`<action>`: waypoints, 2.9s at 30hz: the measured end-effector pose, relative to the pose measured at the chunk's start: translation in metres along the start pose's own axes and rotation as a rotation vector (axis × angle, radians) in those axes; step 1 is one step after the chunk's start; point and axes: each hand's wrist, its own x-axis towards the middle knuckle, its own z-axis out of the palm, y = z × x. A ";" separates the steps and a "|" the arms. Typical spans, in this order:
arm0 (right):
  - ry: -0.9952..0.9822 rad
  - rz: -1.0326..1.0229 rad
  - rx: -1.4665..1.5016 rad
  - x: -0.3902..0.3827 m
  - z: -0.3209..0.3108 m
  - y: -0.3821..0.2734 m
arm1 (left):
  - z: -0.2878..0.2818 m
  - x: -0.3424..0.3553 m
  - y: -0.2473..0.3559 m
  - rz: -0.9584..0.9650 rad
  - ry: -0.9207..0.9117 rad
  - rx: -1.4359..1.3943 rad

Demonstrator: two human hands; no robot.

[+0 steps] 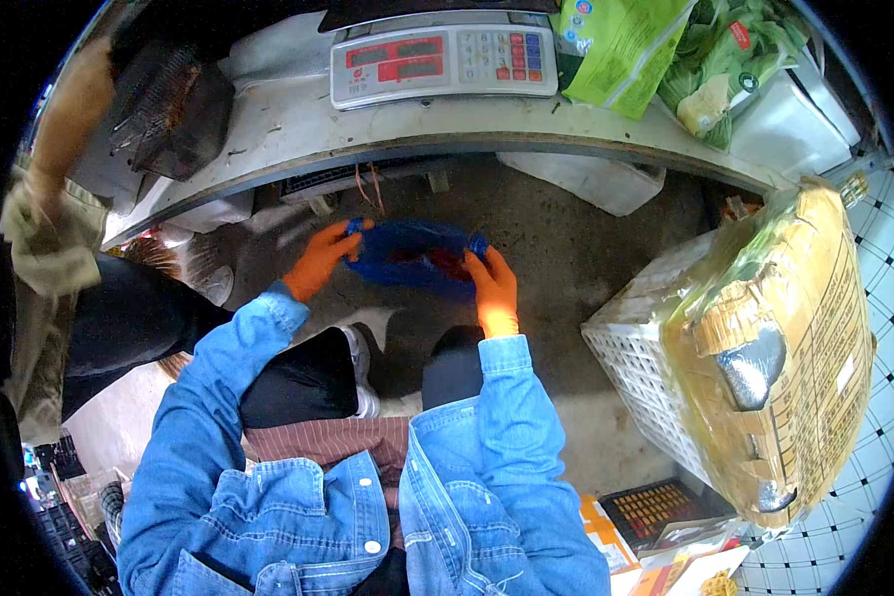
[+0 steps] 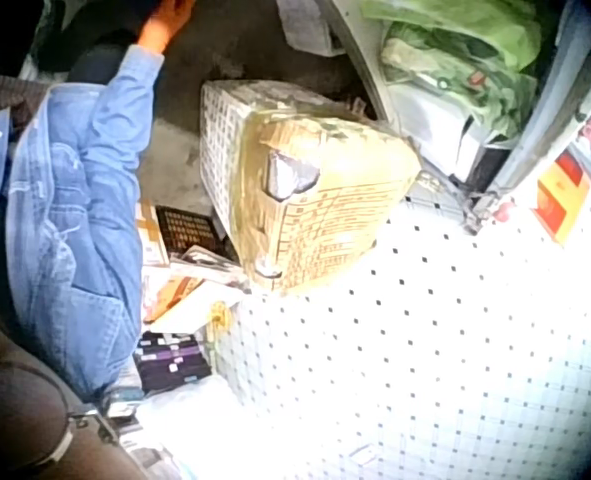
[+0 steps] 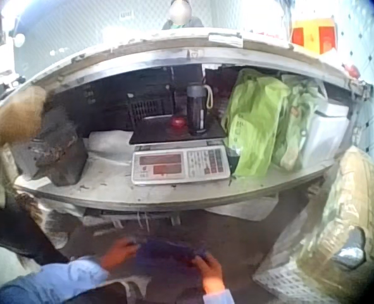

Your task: The person sorts red chili peppers on a white countertop, placing them into a digital scale tray and a plastic container. They then gather the peppers into a blue plastic bag and hand it to a customer. The person also picks up a pepper from the floor and cleans the counter with a brush.

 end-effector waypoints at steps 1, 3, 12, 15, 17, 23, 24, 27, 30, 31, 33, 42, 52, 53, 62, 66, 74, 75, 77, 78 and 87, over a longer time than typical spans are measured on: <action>-0.001 0.000 -0.028 0.004 -0.006 0.008 | 0.007 0.004 0.001 -0.027 0.014 0.027; 0.022 -0.074 -0.272 0.009 -0.013 0.015 | 0.024 0.016 -0.005 0.288 0.178 0.376; -0.003 -0.622 -1.066 0.002 0.013 -0.022 | 0.102 0.059 0.028 0.017 -0.473 0.233; -0.131 -0.636 -1.066 -0.001 0.019 -0.022 | 0.124 0.072 -0.043 0.252 -0.700 0.553; -0.242 -0.654 -1.076 0.003 0.037 -0.012 | 0.120 0.082 -0.104 0.353 -0.599 0.444; -0.033 -0.357 -0.739 0.032 -0.016 0.017 | 0.117 0.065 -0.020 -0.265 -0.480 0.248; -0.094 -0.175 -0.565 0.035 -0.022 0.031 | 0.112 0.060 -0.007 -0.253 -0.480 0.206; -0.145 -0.074 -0.572 0.024 -0.012 0.032 | 0.100 0.057 -0.022 -0.236 -0.473 0.007; -0.131 -0.012 -0.597 0.025 -0.005 0.037 | 0.102 0.057 -0.038 -0.344 -0.418 -0.080; -0.083 -0.056 -0.611 0.026 -0.007 0.044 | 0.103 0.057 -0.035 -0.397 -0.393 -0.081; 0.012 -0.149 -0.632 0.027 -0.012 0.059 | 0.106 0.055 -0.029 -0.392 -0.382 -0.240; -0.186 -0.395 -0.816 -0.002 0.012 0.041 | 0.109 0.070 -0.067 0.109 -0.108 0.294; -0.238 -0.072 -0.489 0.047 -0.009 0.073 | 0.105 0.062 -0.042 0.954 -0.111 1.000; -0.231 -0.079 -0.553 0.043 -0.007 0.071 | 0.104 0.060 -0.042 0.873 -0.061 0.876; -0.289 -0.491 -1.230 0.034 0.001 0.054 | 0.079 0.060 -0.049 0.924 -0.019 0.875; -0.370 -0.511 -1.621 0.039 -0.016 0.057 | 0.075 0.050 -0.034 0.367 -0.235 1.053; -0.289 -0.501 -1.836 0.059 -0.086 0.092 | -0.030 0.052 -0.161 0.138 -0.092 1.020; -0.276 -0.433 -1.876 0.056 -0.092 0.100 | -0.032 0.051 -0.171 0.145 -0.123 1.059; -0.254 -0.303 -1.955 0.051 -0.103 0.114 | -0.030 0.055 -0.189 0.133 -0.157 1.080; -0.245 -0.240 -1.987 0.050 -0.103 0.122 | -0.033 0.058 -0.190 0.111 -0.160 1.074; 0.151 -0.110 -1.390 0.053 -0.079 0.133 | -0.049 0.068 -0.160 -0.376 -0.279 0.550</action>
